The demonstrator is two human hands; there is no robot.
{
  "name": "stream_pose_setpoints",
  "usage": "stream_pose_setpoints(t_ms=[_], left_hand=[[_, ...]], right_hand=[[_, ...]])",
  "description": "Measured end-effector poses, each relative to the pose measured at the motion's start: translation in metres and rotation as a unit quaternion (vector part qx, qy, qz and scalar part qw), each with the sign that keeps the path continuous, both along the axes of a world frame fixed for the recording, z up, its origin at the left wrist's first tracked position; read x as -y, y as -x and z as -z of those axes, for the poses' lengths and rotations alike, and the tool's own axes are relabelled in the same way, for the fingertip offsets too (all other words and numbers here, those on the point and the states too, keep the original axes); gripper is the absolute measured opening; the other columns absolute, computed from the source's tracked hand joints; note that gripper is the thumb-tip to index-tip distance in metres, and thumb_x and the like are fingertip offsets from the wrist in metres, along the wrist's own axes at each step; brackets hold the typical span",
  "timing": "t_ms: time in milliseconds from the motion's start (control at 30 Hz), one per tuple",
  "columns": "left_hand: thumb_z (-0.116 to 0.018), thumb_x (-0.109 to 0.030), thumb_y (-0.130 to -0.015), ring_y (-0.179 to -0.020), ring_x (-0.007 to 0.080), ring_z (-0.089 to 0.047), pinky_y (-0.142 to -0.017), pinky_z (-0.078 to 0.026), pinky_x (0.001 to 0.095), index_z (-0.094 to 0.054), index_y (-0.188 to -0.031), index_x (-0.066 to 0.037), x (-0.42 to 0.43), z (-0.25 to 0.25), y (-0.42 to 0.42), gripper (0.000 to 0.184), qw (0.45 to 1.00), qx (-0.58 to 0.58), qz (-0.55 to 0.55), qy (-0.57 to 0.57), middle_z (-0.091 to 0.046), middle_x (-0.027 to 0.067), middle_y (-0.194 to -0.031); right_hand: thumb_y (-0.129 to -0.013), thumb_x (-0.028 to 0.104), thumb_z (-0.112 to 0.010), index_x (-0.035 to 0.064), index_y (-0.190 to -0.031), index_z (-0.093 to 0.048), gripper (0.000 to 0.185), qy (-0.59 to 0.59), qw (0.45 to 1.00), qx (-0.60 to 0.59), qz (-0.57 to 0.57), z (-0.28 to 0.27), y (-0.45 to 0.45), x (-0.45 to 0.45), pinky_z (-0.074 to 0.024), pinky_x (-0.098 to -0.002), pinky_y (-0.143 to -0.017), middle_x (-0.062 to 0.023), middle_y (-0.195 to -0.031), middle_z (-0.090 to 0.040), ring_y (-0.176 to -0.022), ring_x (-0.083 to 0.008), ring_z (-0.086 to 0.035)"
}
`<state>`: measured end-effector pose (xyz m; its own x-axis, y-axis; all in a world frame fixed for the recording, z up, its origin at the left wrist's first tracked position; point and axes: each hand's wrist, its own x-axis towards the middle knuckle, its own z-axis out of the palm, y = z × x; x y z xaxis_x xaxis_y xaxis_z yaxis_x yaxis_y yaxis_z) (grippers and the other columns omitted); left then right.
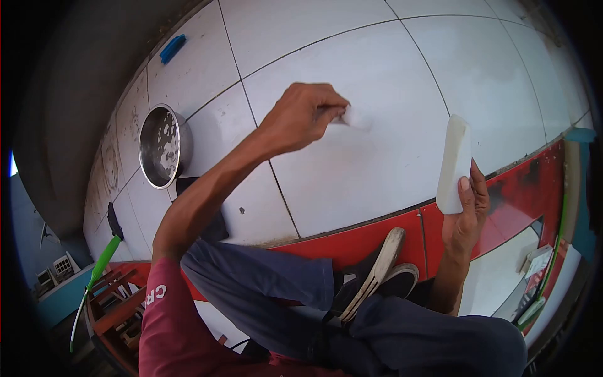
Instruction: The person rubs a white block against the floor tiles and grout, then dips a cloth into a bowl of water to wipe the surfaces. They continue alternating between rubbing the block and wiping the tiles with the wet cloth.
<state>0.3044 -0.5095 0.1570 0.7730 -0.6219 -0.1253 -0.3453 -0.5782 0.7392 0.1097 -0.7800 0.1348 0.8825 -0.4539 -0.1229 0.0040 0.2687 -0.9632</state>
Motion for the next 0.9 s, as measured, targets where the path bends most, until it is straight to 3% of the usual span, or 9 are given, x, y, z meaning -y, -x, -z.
stream_pose_setpoints(t_ms=[100,167,233,333,567,600,733,867,900], left_hand=[[-0.062,-0.001,-0.093,-0.091,0.0283,-0.069,-0.082,-0.056,0.0384,-0.075,-0.104,-0.002,0.051,0.011,-0.095,0.017,0.973,0.232,-0.002,0.015,-0.073,0.0082,-0.107],[-0.072,-0.03,-0.087,-0.098,0.0331,-0.072,-0.086,-0.057,0.0397,-0.08,-0.099,-0.01,0.081,0.086,-0.2,0.025,0.935,0.35,0.033,-0.036,-0.072,0.0231,-0.11],[-0.068,-0.021,-0.084,-0.093,0.0381,-0.07,-0.084,-0.057,0.0451,-0.078,-0.093,-0.003,0.096,0.103,-0.219,0.022,0.907,0.371,0.063,-0.188,-0.072,0.0252,-0.099],[-0.063,-0.003,-0.093,-0.099,0.0275,-0.066,-0.085,-0.055,0.0377,-0.076,-0.103,-0.004,0.085,0.1,-0.18,0.016,0.942,0.317,0.003,-0.107,-0.073,0.008,-0.107],[-0.068,0.005,-0.083,-0.102,0.0277,-0.063,-0.087,-0.055,0.0372,-0.075,-0.1,-0.003,-0.002,0.088,-0.015,0.02,0.973,0.224,0.054,-0.007,-0.071,0.0094,-0.105],[-0.07,0.007,-0.078,-0.102,0.0282,-0.063,-0.086,-0.055,0.0371,-0.075,-0.099,-0.002,-0.016,0.082,0.017,0.023,0.978,0.196,0.067,-0.003,-0.071,0.0098,-0.104],[-0.069,0.006,-0.077,-0.103,0.0298,-0.063,-0.086,-0.055,0.0382,-0.074,-0.097,-0.001,-0.063,0.058,0.134,0.022,0.987,0.097,0.119,-0.049,-0.07,0.0107,-0.102],[-0.068,0.007,-0.079,-0.096,0.031,-0.067,-0.082,-0.056,0.0395,-0.074,-0.096,-0.001,-0.084,0.028,0.134,0.02,0.991,0.015,0.111,-0.074,-0.071,0.0127,-0.098],[-0.067,0.007,-0.082,-0.087,0.0311,-0.069,-0.076,-0.057,0.0397,-0.073,-0.094,0.001,-0.081,0.012,0.106,0.015,0.992,0.04,0.09,-0.076,-0.071,0.014,-0.097]], right_hand=[[-0.099,0.014,-0.064,-0.0026,-0.136,-0.059,0.041,0.021,1.0,-0.014,0.008,0.003,0.004,0.004,-0.0523,-0.0338,-0.098,-0.0123,-0.127,-0.067,-0.114,-0.018,-0.064],[-0.1,0.015,-0.064,-0.0025,-0.135,-0.059,0.04,0.034,0.999,-0.036,0.016,0.006,0.007,0.005,-0.0521,-0.0341,-0.098,-0.0122,-0.126,-0.067,-0.115,-0.0183,-0.064],[-0.1,0.015,-0.064,-0.0022,-0.135,-0.059,0.039,0.069,0.997,-0.038,0.022,0.006,0.013,0.007,-0.052,-0.0336,-0.098,-0.0122,-0.125,-0.067,-0.115,-0.0179,-0.064],[-0.098,0.013,-0.064,-0.0023,-0.133,-0.061,0.038,0.104,0.992,-0.052,0.041,0.003,0.022,0.013,-0.0509,-0.0333,-0.099,-0.0134,-0.121,-0.068,-0.111,-0.0174,-0.064],[-0.097,0.011,-0.066,-0.002,-0.132,-0.063,0.038,0.103,0.992,-0.064,0.023,0.012,0.027,0.006,-0.0489,-0.0353,-0.102,-0.0153,-0.122,-0.069,-0.113,-0.0185,-0.064],[-0.097,0.01,-0.067,-0.0019,-0.132,-0.063,0.038,0.1,0.993,-0.053,0.018,0.012,0.024,0.002,-0.0486,-0.0356,-0.102,-0.0151,-0.123,-0.069,-0.114,-0.0185,-0.064],[-0.096,0.01,-0.069,-0.0016,-0.132,-0.063,0.039,0.115,0.993,-0.028,-0.009,-0.003,0.015,-0.017,-0.0488,-0.0351,-0.101,-0.0142,-0.123,-0.069,-0.113,-0.0174,-0.064],[-0.096,0.011,-0.07,-0.0019,-0.132,-0.063,0.04,0.153,0.987,-0.019,-0.036,-0.01,0.013,-0.022,-0.0501,-0.0323,-0.097,-0.0144,-0.123,-0.069,-0.107,-0.0161,-0.065],[-0.096,0.011,-0.07,-0.002,-0.132,-0.063,0.039,0.157,0.987,-0.022,-0.038,-0.01,0.015,-0.021,-0.0502,-0.0318,-0.096,-0.0144,-0.122,-0.07,-0.106,-0.0158,-0.066]])
